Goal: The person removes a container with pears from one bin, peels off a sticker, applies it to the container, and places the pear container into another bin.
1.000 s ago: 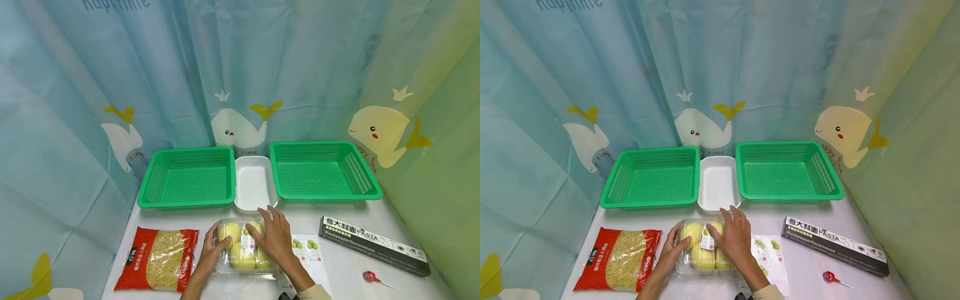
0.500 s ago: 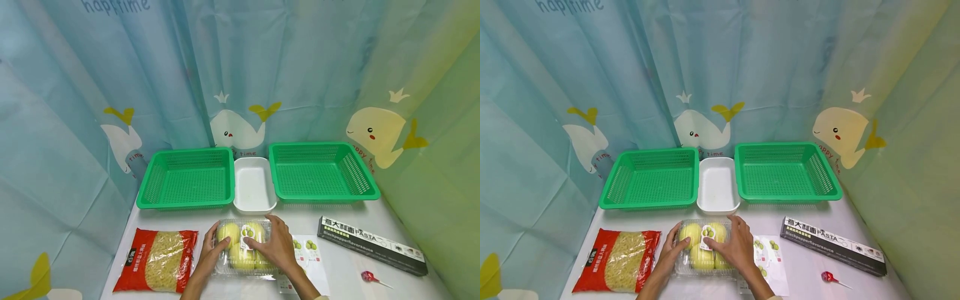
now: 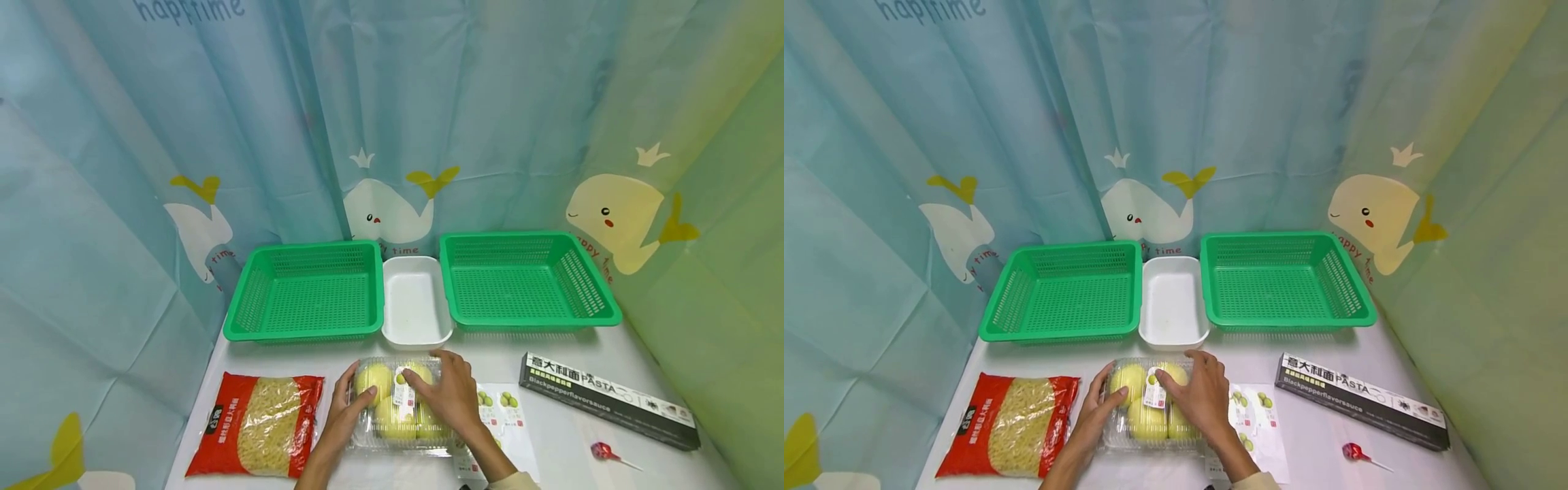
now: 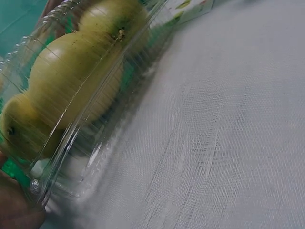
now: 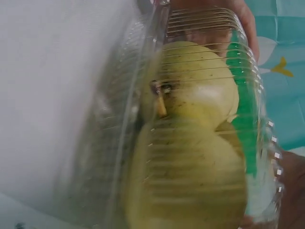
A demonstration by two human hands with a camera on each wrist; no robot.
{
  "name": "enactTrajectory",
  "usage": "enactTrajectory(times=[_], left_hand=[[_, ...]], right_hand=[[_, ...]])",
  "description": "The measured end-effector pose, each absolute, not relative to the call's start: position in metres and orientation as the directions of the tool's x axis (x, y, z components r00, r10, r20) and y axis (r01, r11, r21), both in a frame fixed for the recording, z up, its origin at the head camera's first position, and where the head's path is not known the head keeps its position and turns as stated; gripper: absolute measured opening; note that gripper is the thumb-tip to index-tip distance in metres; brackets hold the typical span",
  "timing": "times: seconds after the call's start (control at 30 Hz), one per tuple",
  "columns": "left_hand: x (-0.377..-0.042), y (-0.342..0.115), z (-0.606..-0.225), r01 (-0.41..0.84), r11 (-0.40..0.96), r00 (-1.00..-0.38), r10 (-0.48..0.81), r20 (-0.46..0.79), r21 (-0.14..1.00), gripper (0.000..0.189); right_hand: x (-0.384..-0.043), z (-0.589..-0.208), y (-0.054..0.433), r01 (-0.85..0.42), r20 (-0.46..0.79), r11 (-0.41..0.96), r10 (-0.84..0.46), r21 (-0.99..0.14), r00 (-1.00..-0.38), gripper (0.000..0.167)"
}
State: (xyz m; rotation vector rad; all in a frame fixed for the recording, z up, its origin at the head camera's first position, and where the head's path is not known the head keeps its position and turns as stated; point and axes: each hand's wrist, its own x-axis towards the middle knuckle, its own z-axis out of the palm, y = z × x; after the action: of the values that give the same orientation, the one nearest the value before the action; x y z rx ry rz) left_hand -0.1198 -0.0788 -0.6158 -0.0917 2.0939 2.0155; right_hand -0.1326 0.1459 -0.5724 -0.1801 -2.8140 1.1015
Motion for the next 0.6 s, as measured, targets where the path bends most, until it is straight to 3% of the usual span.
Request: enactTrajectory(times=[0.4, 0.6], left_hand=[[-0.123, -0.077, -0.609, -0.227, 0.078, -0.967, 0.104, -0.234, 0.971, 0.087], [-0.126, -0.067, -0.598, -0.178, 0.238, -0.975, 0.087, -0.204, 0.955, 0.105]], right_hand=[[-0.116, -0.574, 0.159, 0.039, -0.025, 0.605, 0.032, -0.796, -0.999, 0.110], [-0.118, -0.575, 0.159, 0.054, -0.025, 0.565, 0.058, -0.824, -0.998, 0.100]])
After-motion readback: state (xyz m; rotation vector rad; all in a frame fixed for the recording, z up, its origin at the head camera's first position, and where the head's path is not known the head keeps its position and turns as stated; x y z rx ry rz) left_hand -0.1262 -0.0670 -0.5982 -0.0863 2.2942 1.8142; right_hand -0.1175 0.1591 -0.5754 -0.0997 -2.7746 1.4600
